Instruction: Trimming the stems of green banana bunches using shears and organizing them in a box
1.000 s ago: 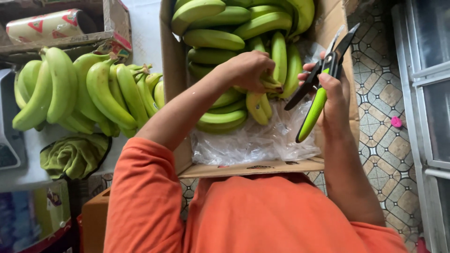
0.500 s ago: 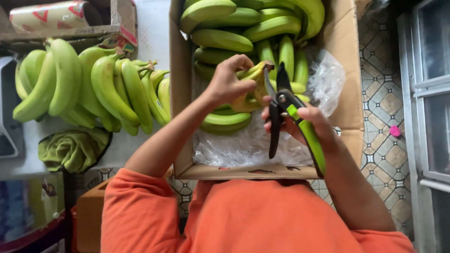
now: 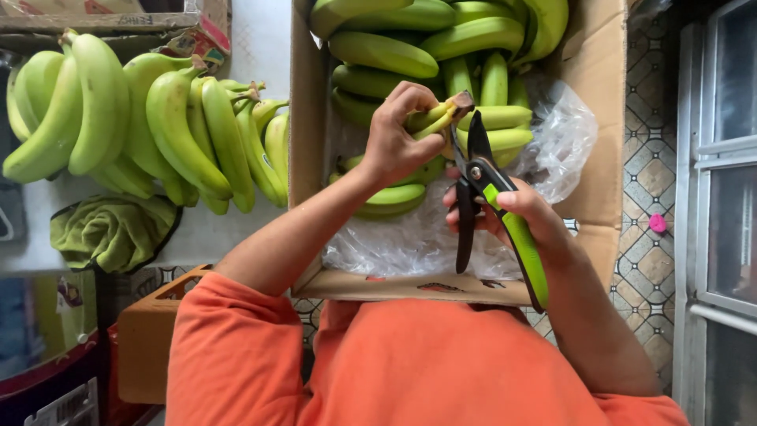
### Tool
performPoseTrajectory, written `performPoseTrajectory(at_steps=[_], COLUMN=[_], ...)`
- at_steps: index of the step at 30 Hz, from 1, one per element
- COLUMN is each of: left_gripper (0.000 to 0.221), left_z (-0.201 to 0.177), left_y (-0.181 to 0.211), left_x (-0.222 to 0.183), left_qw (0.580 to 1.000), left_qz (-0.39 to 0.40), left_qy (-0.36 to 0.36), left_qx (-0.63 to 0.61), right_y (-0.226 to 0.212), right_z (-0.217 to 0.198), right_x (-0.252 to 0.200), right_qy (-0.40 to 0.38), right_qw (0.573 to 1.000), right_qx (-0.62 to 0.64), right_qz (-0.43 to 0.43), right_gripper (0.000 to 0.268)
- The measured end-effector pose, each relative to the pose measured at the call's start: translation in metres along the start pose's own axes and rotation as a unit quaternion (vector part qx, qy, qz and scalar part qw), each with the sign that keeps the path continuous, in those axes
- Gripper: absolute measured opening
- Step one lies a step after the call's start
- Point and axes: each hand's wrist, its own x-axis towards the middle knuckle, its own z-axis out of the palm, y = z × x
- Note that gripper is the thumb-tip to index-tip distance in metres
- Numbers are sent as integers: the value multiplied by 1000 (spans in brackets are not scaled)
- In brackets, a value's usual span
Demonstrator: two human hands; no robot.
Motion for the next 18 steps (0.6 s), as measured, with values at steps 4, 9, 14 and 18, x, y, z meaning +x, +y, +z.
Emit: performPoseTrajectory(at_steps=[4, 9, 14, 18], left_gripper=[26, 29, 32, 31], left_z=[4, 8, 5, 4], left_y=[5, 3, -4, -7], left_x=[-1, -2, -2, -3], left_qw=[999, 999, 998, 998], left_qz=[25, 37, 53, 39], left_qy=[-19, -15, -26, -30], left_qx=[8, 6, 31, 33], right_y=[3, 3, 1, 4], right_z=[-3, -4, -9, -15], right_x=[2, 1, 0, -4], right_qy=[34, 34, -19, -86], right_qw=[999, 999, 999, 992], right_qx=[-5, -20, 34, 87], right_qz=[9, -4, -9, -15], right_gripper=[79, 75, 78, 82])
